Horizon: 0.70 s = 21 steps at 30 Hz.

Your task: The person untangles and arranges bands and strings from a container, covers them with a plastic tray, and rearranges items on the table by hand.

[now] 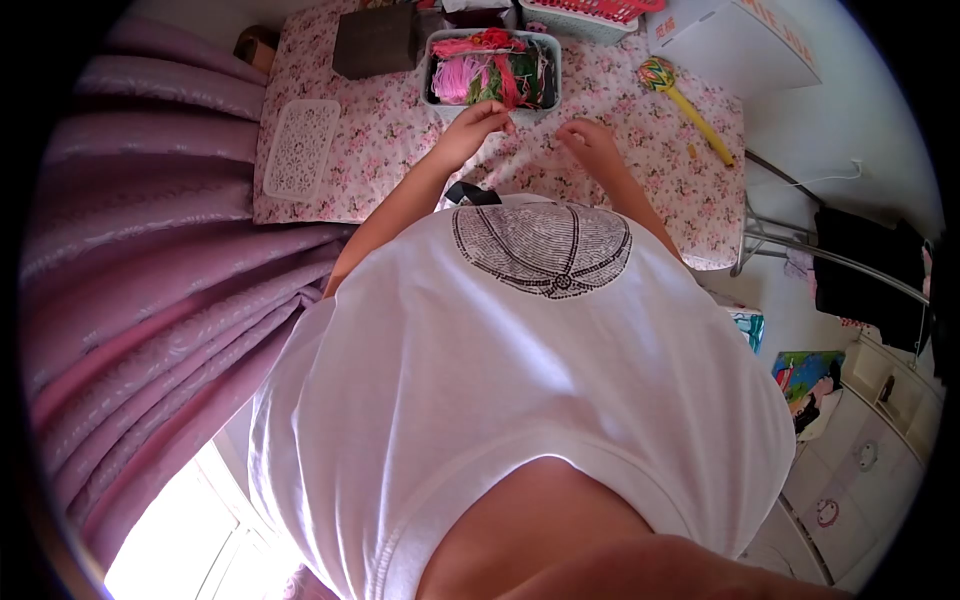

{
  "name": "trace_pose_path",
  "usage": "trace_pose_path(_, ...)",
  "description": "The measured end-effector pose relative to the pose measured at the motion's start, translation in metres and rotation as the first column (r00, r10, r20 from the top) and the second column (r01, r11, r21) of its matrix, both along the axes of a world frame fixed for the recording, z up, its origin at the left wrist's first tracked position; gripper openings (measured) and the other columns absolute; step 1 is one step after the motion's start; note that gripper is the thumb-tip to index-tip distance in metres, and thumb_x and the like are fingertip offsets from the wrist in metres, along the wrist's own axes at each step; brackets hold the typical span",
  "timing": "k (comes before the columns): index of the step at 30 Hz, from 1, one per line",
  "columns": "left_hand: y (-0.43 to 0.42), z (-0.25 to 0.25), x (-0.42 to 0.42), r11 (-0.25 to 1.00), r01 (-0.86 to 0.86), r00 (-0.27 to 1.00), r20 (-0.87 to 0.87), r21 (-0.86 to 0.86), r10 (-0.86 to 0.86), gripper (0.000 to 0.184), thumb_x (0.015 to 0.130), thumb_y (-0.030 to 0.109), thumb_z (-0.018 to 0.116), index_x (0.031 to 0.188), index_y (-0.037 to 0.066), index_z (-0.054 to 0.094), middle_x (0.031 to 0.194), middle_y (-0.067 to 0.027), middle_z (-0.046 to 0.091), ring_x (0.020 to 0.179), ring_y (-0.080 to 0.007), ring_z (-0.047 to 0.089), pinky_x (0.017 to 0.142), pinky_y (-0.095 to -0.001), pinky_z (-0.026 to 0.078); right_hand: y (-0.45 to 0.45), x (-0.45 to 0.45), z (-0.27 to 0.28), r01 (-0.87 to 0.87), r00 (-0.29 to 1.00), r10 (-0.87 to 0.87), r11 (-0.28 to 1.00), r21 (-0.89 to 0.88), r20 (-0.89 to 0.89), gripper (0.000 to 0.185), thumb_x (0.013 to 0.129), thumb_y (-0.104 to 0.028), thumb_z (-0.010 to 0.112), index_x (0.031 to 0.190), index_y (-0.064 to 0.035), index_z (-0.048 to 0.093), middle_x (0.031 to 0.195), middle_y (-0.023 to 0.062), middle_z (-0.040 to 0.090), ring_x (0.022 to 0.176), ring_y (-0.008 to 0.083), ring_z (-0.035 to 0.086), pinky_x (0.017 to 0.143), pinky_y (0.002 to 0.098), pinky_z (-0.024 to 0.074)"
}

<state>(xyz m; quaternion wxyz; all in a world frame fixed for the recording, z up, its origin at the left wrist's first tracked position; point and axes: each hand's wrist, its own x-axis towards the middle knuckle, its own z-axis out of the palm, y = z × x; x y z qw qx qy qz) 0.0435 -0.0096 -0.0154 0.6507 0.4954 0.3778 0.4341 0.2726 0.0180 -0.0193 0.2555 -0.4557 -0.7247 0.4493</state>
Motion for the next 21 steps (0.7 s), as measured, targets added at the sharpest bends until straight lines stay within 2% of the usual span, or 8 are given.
trace_pose_path(3,0.002,0.018,0.013,0.988,0.055,0.951,0.309,-0.144,-0.008,0.012,0.085,0.015,0.042,0.085,0.005,0.047,0.078,-0.004,0.052,0.08,-0.0133,0.05,0.078,-0.0275,0.038,0.002,-0.015,-0.006,-0.207,0.968,0.247,0.885,0.417,-0.045,0.011,0.075,-0.015,0.056,0.077,-0.0039,0.057,0.088,0.007,0.056,0.08,0.0157,0.052,0.072,0.0264,0.0399)
trace_pose_path(5,0.003,0.027,0.016,0.991,0.054,0.915,0.404,-0.122,0.0,0.011,0.085,0.016,0.041,0.087,0.005,0.046,0.078,-0.0038,0.051,0.078,-0.0139,0.051,0.078,-0.0294,0.039,-0.005,-0.022,0.003,-0.304,0.93,0.317,0.948,0.094,-0.185,0.011,0.076,-0.014,0.054,0.077,-0.0031,0.057,0.093,0.0062,0.055,0.084,0.0134,0.05,0.075,0.0251,0.0384)
trace_pose_path(6,0.004,0.032,0.016,0.989,0.041,0.9,0.435,-0.139,0.023,0.011,0.085,0.016,0.041,0.087,0.006,0.046,0.078,-0.0038,0.051,0.078,-0.0141,0.051,0.079,-0.0296,0.039,-0.009,-0.025,0.011,-0.359,0.907,0.33,0.931,-0.071,-0.262,0.012,0.077,-0.014,0.053,0.077,-0.0027,0.056,0.096,0.0058,0.055,0.086,0.0123,0.049,0.076,0.0245,0.0377)
trace_pose_path(9,0.008,0.033,0.012,0.991,0.011,0.858,0.511,-0.137,0.06,0.01,0.084,0.015,0.042,0.087,0.006,0.047,0.081,-0.0048,0.053,0.08,-0.0151,0.052,0.081,-0.0315,0.04,-0.01,-0.033,0.02,-0.411,0.856,0.216,0.836,-0.365,-0.469,0.012,0.079,-0.013,0.049,0.076,-0.0018,0.054,0.088,0.003,0.055,0.08,0.0105,0.05,0.072,0.0233,0.0382)
trace_pose_path(12,0.009,0.031,0.006,0.982,-0.083,0.869,0.47,-0.167,0.153,0.01,0.084,0.014,0.043,0.087,0.007,0.049,0.084,-0.0052,0.055,0.082,-0.0156,0.053,0.08,-0.0315,0.04,0.002,-0.026,0.009,-0.447,0.854,0.294,0.837,-0.315,-0.43,0.011,0.078,-0.013,0.048,0.076,-0.0021,0.052,0.075,0.0006,0.052,0.07,0.0094,0.048,0.065,0.0224,0.0378)
trace_pose_path(15,0.005,0.026,-0.004,0.963,-0.133,0.86,0.457,-0.233,0.229,0.009,0.084,0.014,0.044,0.086,0.008,0.05,0.087,-0.0057,0.055,0.085,-0.0171,0.052,0.08,-0.0322,0.04,0.001,-0.02,0.009,-0.108,0.855,-0.22,0.809,-0.578,-0.469,0.009,0.076,-0.012,0.047,0.077,-0.0038,0.051,0.065,-0.0019,0.046,0.06,0.0075,0.042,0.057,0.0215,0.0354)
trace_pose_path(18,0.0,0.026,-0.012,0.947,-0.092,0.817,0.521,-0.307,0.248,0.01,0.083,0.016,0.044,0.084,0.008,0.05,0.086,-0.0057,0.054,0.086,-0.0183,0.051,0.081,-0.0334,0.039,0.019,0.0,-0.004,-0.167,0.825,-0.2,0.807,-0.566,-0.528,0.008,0.075,-0.012,0.048,0.077,-0.0043,0.05,0.062,-0.0027,0.042,0.056,0.0066,0.038,0.052,0.0204,0.0325)
trace_pose_path(21,-0.003,0.008,-0.021,0.941,-0.046,0.798,0.554,-0.336,0.237,0.012,0.084,0.018,0.043,0.081,0.008,0.05,0.085,-0.0059,0.053,0.088,-0.0192,0.049,0.083,-0.0344,0.038,0.019,0.011,0.002,-0.052,0.83,-0.264,0.841,-0.539,-0.492,0.007,0.075,-0.011,0.047,0.076,-0.0042,0.049,0.06,-0.0034,0.04,0.053,0.0064,0.034,0.049,0.0202,0.0295)
